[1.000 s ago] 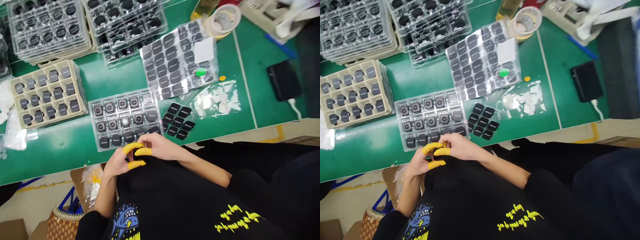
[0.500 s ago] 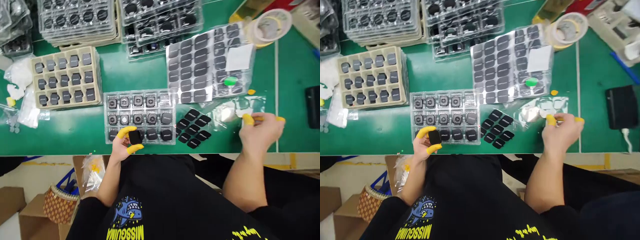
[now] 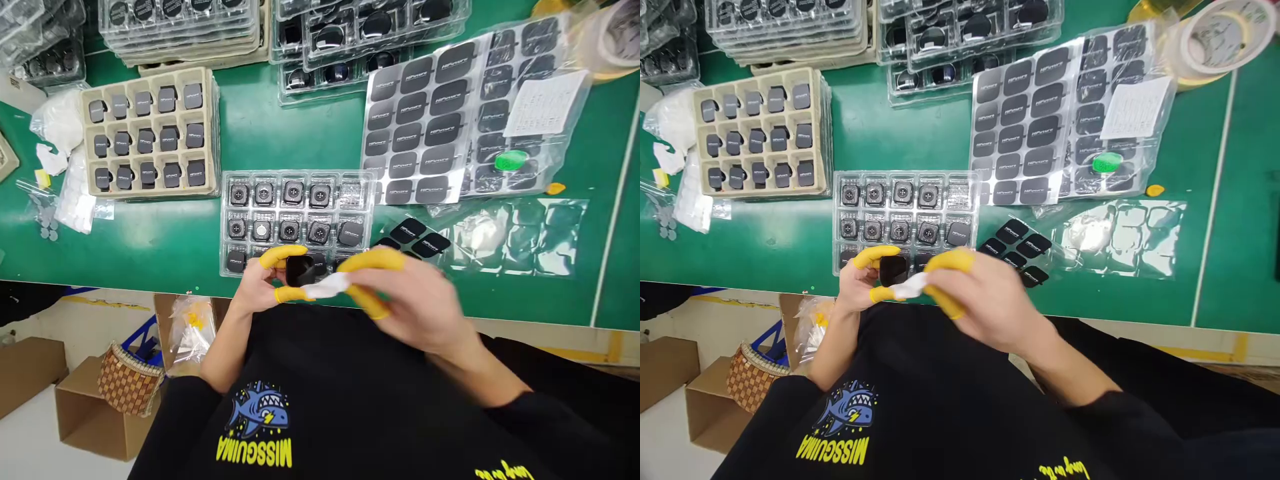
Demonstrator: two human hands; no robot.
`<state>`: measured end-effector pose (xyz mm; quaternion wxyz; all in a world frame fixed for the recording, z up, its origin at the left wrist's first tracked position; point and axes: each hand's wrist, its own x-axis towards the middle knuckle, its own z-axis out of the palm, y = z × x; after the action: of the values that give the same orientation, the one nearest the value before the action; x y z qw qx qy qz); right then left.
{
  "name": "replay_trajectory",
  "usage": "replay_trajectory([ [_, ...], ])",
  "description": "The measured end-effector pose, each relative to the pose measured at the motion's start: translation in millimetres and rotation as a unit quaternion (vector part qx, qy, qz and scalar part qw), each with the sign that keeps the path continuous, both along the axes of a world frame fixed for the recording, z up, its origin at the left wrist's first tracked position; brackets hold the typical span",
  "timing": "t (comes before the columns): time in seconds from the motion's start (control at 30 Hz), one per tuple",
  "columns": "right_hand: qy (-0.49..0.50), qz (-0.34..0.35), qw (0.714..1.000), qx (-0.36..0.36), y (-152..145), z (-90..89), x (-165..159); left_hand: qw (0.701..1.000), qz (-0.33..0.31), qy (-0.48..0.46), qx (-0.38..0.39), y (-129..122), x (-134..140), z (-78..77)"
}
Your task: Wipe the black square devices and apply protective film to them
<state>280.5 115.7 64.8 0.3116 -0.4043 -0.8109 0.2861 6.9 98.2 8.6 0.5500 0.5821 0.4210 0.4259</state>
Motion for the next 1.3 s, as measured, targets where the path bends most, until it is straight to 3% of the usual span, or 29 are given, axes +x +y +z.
replay_trajectory([
  [0.1, -0.007, 0.085, 0.992, 0.091, 10.5, -2.5, -42.2, 0.999, -0.021, 0.033, 0.032, -0.9, -2.6, 0.8],
  [0.3, -0.021, 0.029, 0.991, 0.131, 17.1, -7.6, -66.3, 0.996, 0.007, 0.044, 0.072, -5.9, -1.9, -4.8],
  [0.47, -0.104, -0.028, 0.990, 0.096, 13.2, -12.8, -50.6, 0.999, 0.031, 0.033, 0.009, -11.5, 1.0, -13.7],
  [0.6, -0.079, -0.090, 0.990, 0.078, 14.7, -6.7, -17.4, 0.998, 0.050, 0.003, -0.026, -13.6, -7.0, -9.1],
  [0.7, -0.021, -0.057, 0.995, 0.074, 14.0, 7.8, -9.4, 0.999, 0.042, -0.014, -0.011, -11.5, -11.8, -2.8],
  [0.8, 0.009, 0.019, 0.997, 0.071, 11.4, 16.2, -26.1, 0.999, 0.027, -0.040, 0.021, -8.4, -12.2, -0.1],
  [0.9, -0.006, 0.057, 0.994, 0.097, 11.2, 9.1, -53.0, 0.999, 0.014, -0.015, 0.038, -6.6, -10.2, -2.8],
  [1.03, -0.055, -0.001, 0.992, 0.115, 16.3, -12.7, -68.7, 0.998, 0.029, 0.033, 0.038, -6.3, -7.2, -10.2],
  [1.17, -0.114, -0.063, 0.986, 0.105, 26.3, -25.7, -49.6, 0.998, 0.065, 0.027, 0.001, -9.7, -9.0, -12.1],
  [1.3, -0.064, -0.099, 0.987, 0.113, 36.4, -16.6, -23.3, 0.996, 0.082, 0.016, 0.003, -12.9, -14.5, -7.7],
])
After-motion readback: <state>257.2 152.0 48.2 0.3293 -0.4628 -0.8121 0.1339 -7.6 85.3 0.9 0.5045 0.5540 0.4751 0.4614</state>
